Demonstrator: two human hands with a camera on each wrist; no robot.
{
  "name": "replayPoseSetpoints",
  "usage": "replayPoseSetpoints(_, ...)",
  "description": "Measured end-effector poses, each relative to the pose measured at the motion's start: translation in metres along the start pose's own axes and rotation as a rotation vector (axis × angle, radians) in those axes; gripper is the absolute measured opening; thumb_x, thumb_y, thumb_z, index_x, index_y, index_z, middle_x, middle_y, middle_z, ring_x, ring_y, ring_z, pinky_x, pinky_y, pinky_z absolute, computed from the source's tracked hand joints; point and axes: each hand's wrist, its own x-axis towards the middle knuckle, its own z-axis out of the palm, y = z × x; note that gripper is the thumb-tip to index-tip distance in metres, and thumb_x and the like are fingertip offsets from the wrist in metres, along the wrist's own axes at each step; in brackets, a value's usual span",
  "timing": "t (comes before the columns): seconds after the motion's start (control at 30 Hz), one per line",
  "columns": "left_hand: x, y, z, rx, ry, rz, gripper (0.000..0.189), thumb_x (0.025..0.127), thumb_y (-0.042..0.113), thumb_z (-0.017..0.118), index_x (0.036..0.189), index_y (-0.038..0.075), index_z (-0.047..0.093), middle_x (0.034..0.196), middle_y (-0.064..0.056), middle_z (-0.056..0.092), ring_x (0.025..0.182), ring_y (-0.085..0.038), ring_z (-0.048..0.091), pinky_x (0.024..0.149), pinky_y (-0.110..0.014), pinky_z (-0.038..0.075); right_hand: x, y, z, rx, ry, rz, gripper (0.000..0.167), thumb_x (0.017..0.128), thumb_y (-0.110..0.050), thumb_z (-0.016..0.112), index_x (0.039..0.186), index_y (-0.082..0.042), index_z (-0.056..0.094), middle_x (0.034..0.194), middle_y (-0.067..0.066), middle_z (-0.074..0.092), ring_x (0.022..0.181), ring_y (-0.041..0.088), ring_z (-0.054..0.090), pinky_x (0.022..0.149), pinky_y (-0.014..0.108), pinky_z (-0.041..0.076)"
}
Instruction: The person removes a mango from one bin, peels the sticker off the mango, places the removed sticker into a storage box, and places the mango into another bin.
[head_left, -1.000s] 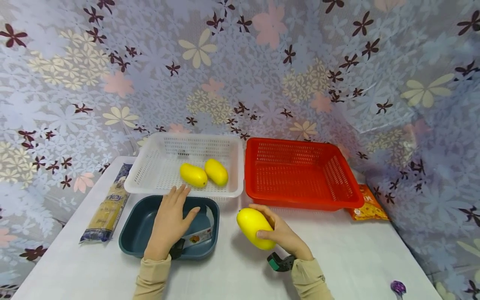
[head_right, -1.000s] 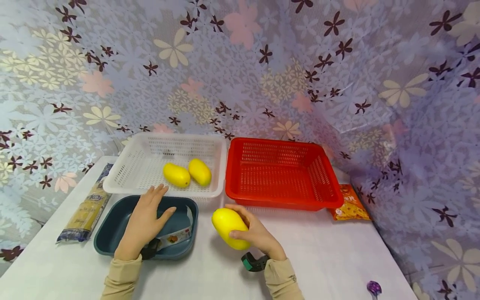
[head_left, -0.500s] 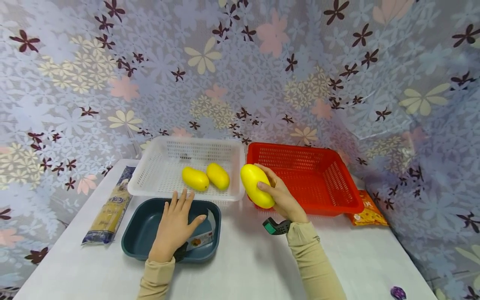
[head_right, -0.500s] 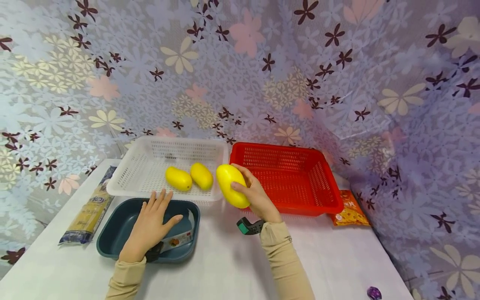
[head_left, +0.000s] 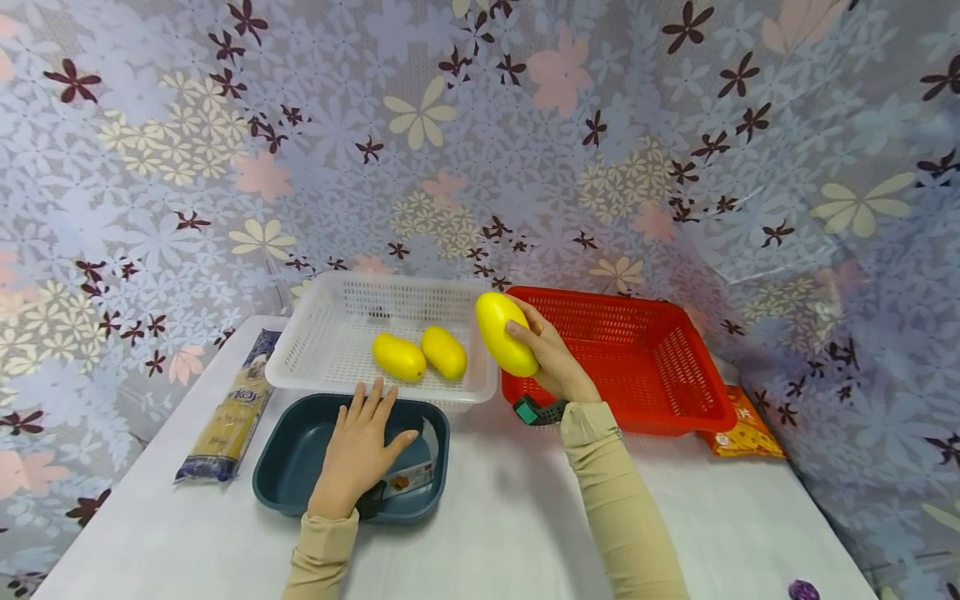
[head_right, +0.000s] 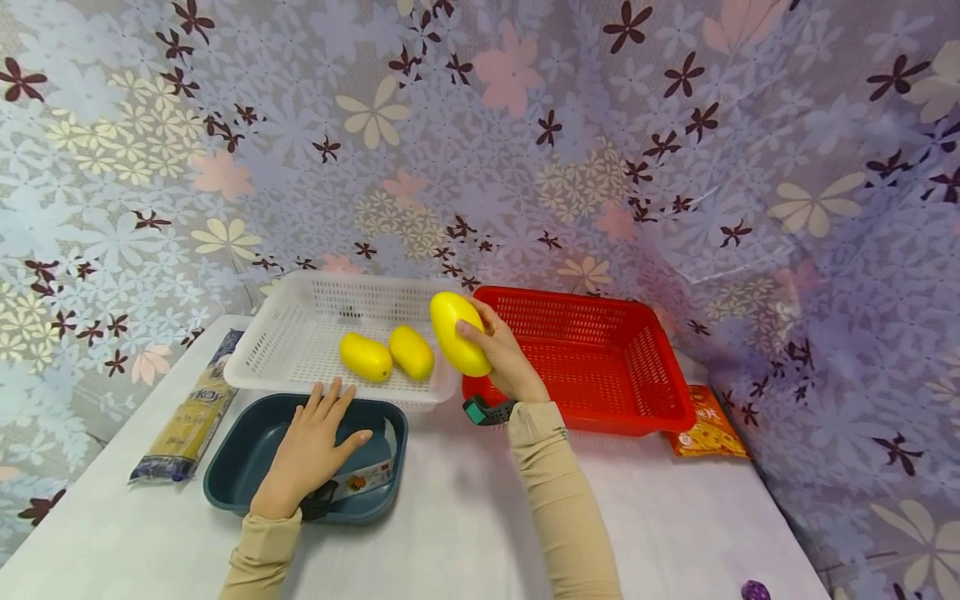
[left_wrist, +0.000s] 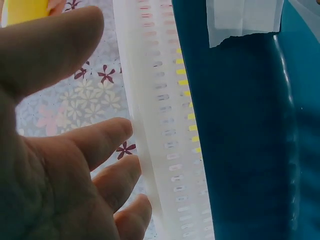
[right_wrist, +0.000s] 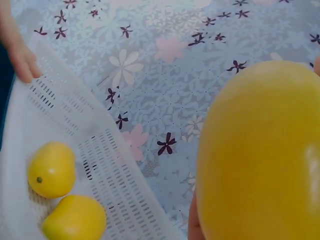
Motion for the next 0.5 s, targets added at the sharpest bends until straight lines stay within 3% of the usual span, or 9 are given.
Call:
replayPoseSetpoints(0.27,0.002,-0.001,0.001,-0.002,-0.018,-0.003,0.074,0.091,0.040,0.063,0.149,0.004,0.035,0.158,-0.022,0.023,0.147,-0.045,0.012,0.112,-0.068,0.020,0.032,-0.008,0.007,0.009,0.020,0.041,0.060,0.098,-0.024,0.049,0.153,-0.020,0.025,0.136,0.008,0.041,0.103,0.018,0.052,0.081,0.024,0.051)
replayPoseSetpoints(0.5,0.002,-0.001,0.001,-0.003,-0.015,-0.021,0.075,0.090,0.040,0.064,0.150,0.005,0.034,0.159,-0.021,0.022,0.148,-0.044,0.013,0.113,-0.067,0.020,0.065,-0.003,0.013,0.058,0.055,0.096,0.059,0.100,-0.029,0.045,0.154,-0.022,0.023,0.121,0.005,0.046,0.095,0.016,0.051,0.076,0.023,0.049)
